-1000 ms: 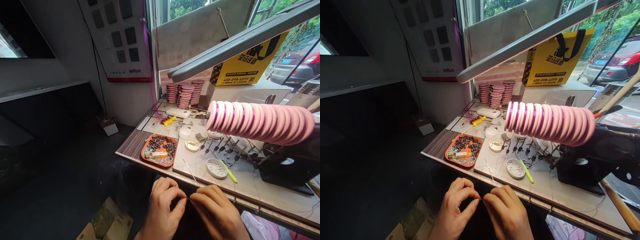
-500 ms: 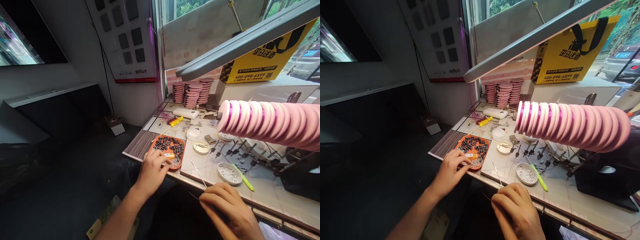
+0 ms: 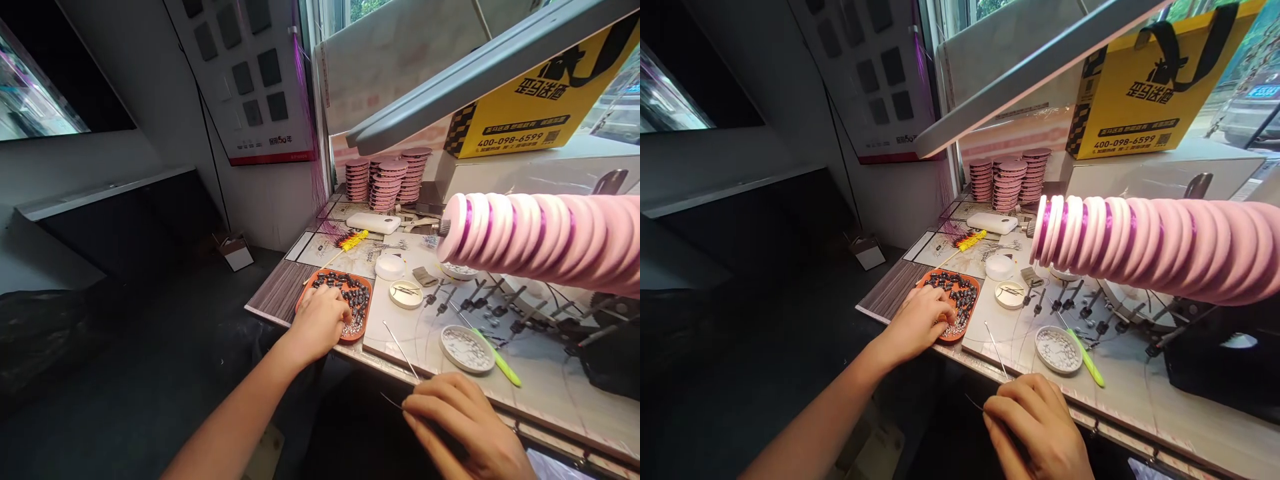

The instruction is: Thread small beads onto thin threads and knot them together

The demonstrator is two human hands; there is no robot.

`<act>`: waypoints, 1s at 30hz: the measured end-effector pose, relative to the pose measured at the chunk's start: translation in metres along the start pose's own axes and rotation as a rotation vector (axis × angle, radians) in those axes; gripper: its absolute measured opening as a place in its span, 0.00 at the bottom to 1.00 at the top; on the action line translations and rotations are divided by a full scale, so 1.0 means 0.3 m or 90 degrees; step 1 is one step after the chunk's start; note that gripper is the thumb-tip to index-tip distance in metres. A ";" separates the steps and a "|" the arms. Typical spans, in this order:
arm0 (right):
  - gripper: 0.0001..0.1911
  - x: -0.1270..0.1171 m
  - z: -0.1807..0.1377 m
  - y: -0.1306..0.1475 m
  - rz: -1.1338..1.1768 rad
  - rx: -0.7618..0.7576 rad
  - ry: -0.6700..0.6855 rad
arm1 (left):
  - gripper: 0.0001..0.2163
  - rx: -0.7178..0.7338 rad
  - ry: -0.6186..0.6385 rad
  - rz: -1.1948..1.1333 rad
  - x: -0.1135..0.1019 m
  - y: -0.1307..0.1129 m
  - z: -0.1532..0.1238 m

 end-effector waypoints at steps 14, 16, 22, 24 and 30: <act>0.03 0.003 -0.023 -0.006 0.003 0.014 0.020 | 0.05 0.015 0.026 0.045 0.011 -0.012 0.004; 0.03 0.002 -0.022 -0.005 0.001 0.013 0.017 | 0.06 0.009 0.022 0.045 -0.003 -0.008 0.000; 0.03 0.006 -0.021 -0.005 0.001 0.005 0.016 | 0.04 0.035 0.040 0.046 -0.007 -0.017 0.010; 0.03 0.007 -0.026 -0.008 -0.002 0.005 0.018 | 0.04 0.047 0.047 0.053 0.009 -0.022 0.017; 0.03 0.002 -0.034 -0.009 -0.003 0.009 0.011 | 0.03 0.057 0.041 0.073 0.032 -0.017 0.018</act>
Point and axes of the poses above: each hand's wrist, its own z-axis towards the middle knuckle, its own x-axis out of the palm, y = z × x, the point moved 3 cm from there along z, towards the middle knuckle, and after that the axes turned 3 degrees about -y, right-handed, at the moved point
